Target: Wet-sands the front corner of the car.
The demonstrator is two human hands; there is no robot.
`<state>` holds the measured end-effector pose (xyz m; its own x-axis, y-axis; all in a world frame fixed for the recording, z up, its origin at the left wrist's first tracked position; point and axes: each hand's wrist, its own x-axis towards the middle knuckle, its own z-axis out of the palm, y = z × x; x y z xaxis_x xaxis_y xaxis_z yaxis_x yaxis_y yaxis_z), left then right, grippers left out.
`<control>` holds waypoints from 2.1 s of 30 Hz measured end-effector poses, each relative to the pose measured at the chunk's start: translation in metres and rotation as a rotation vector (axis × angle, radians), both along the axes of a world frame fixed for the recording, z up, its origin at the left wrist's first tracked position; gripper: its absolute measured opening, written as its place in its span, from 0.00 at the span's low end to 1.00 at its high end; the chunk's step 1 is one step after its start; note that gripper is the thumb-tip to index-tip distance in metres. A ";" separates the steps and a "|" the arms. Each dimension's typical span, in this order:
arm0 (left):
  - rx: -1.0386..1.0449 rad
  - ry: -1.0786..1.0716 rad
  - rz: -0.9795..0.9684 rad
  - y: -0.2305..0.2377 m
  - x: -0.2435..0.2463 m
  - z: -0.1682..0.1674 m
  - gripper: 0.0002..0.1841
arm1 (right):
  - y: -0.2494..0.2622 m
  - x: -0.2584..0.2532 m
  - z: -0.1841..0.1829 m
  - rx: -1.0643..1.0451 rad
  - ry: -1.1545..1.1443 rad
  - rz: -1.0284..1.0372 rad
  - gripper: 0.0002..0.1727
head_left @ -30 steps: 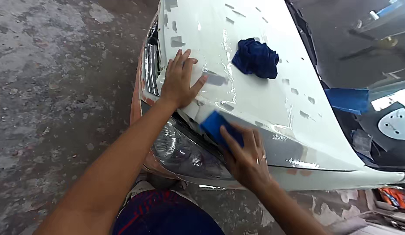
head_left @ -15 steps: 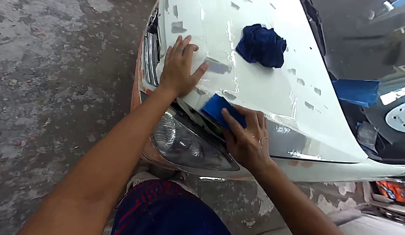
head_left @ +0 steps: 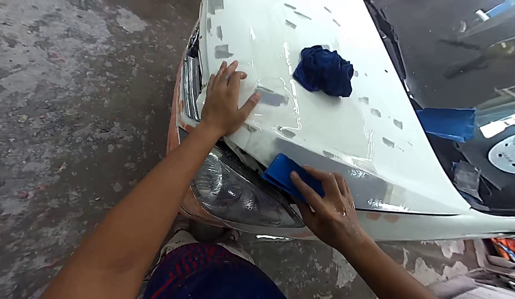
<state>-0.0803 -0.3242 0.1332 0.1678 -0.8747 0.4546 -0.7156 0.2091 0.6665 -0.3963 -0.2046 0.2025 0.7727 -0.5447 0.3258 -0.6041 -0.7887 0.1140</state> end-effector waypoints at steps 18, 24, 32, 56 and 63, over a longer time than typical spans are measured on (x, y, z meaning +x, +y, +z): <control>0.014 -0.024 -0.051 -0.003 0.002 -0.002 0.38 | 0.018 -0.054 -0.006 0.050 -0.122 -0.086 0.21; 0.061 -0.046 -0.098 0.004 0.000 0.002 0.35 | -0.028 -0.063 0.006 -0.009 -0.255 -0.392 0.22; 0.062 -0.088 -0.066 0.009 -0.005 0.010 0.35 | -0.013 -0.114 -0.003 -0.046 -0.264 -0.203 0.19; 0.029 -0.333 -0.116 0.184 -0.137 -0.018 0.36 | -0.014 -0.127 0.002 0.090 -0.262 -0.014 0.24; 0.044 -0.315 -0.083 0.187 -0.138 -0.018 0.34 | -0.015 -0.151 -0.002 0.049 -0.170 0.165 0.22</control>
